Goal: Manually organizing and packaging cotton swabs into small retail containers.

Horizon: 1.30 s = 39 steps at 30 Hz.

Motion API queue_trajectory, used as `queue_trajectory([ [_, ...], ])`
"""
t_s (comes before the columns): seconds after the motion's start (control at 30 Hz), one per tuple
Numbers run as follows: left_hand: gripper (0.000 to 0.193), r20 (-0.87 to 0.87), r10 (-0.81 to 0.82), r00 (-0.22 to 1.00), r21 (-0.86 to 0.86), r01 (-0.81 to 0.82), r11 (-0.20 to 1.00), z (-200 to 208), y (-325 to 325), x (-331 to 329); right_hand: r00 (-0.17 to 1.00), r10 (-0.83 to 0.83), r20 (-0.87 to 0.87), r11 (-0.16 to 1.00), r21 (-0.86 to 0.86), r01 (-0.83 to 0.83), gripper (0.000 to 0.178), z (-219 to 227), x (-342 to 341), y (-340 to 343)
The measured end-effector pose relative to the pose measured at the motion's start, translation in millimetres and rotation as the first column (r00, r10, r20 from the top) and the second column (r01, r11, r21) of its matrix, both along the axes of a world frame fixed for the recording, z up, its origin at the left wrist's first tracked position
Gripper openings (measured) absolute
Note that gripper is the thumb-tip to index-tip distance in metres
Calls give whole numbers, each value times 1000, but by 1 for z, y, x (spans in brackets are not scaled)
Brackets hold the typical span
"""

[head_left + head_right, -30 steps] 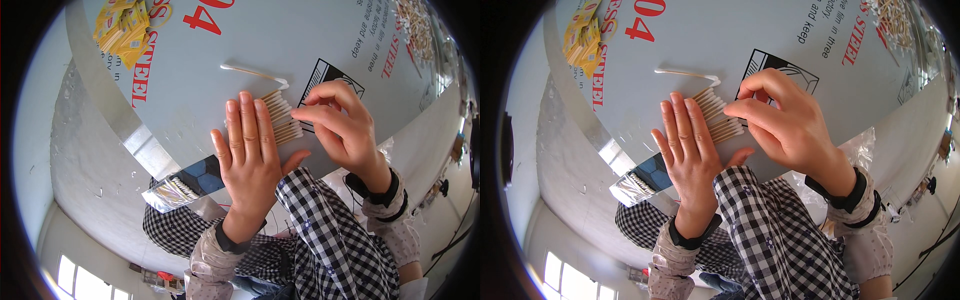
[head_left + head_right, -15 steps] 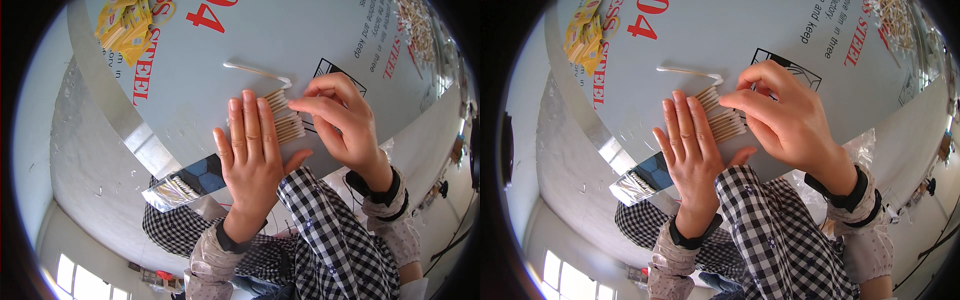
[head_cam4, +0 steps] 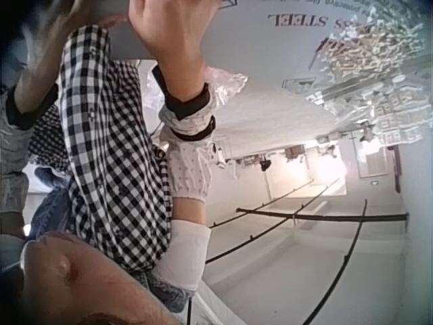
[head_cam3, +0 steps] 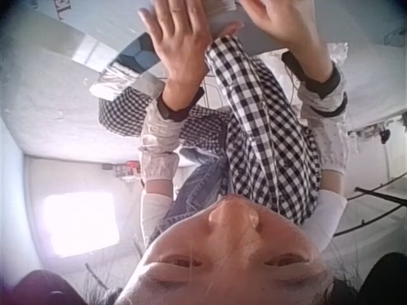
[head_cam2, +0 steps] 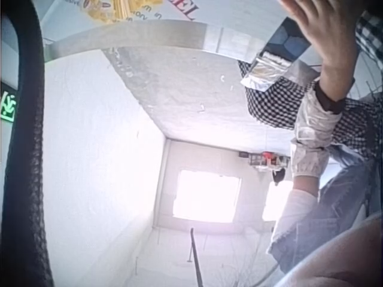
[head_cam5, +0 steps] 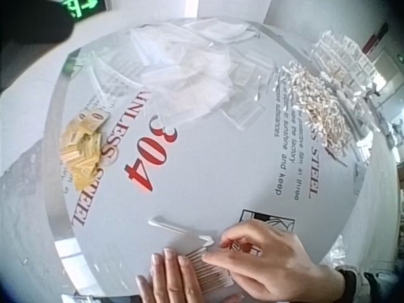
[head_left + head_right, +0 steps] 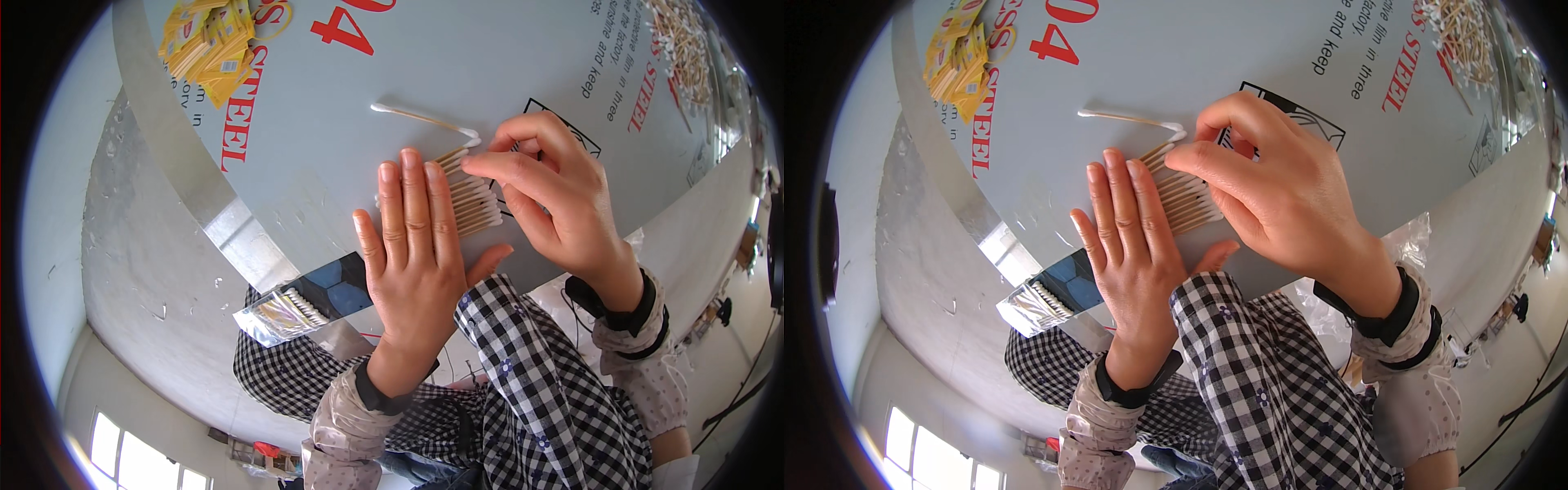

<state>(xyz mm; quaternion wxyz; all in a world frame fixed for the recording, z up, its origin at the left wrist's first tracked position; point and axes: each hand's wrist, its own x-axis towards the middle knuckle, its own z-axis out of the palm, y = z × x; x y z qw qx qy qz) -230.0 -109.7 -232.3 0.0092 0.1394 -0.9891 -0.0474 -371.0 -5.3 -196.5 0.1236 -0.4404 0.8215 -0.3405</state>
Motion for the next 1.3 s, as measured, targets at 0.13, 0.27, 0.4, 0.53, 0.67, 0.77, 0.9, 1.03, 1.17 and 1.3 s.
queue_trajectory([
  [0.13,92,-47,57,997,135,-50,990,0,1,0,1000,-7,18,1000,2,6,34,0,-1,-1],
  [0.27,92,-44,57,997,146,-50,988,-1,2,-1,999,23,24,1000,8,-23,31,3,-4,1],
  [0.4,91,-22,59,998,152,-55,987,2,0,-1,991,-76,108,996,-30,79,22,4,-4,-1],
  [0.53,91,-44,62,997,148,-55,987,1,1,-1,995,-79,57,995,-58,82,17,-2,-10,-11],
  [0.67,108,-45,9,999,28,-8,1000,0,1,-1,996,-28,-80,998,-51,24,13,-6,-20,-20],
  [0.77,107,-37,11,999,49,-9,999,-1,-1,2,990,-59,-130,997,-65,51,11,-11,-28,-27],
  [0.9,105,-71,39,997,189,-25,982,4,-1,-2,986,-83,-145,995,-63,75,13,-5,-42,-24],
  [1.03,94,-133,80,988,324,-33,946,11,-6,2,981,-147,-129,984,-119,132,18,-10,-33,-9],
  [1.17,97,-72,45,996,292,-22,956,19,-10,5,985,-164,-60,981,-111,156,22,0,-20,14],
  [1.3,99,-72,68,995,273,-46,961,13,-4,11,977,-214,0,969,-128,213,28,4,-1,28],
])
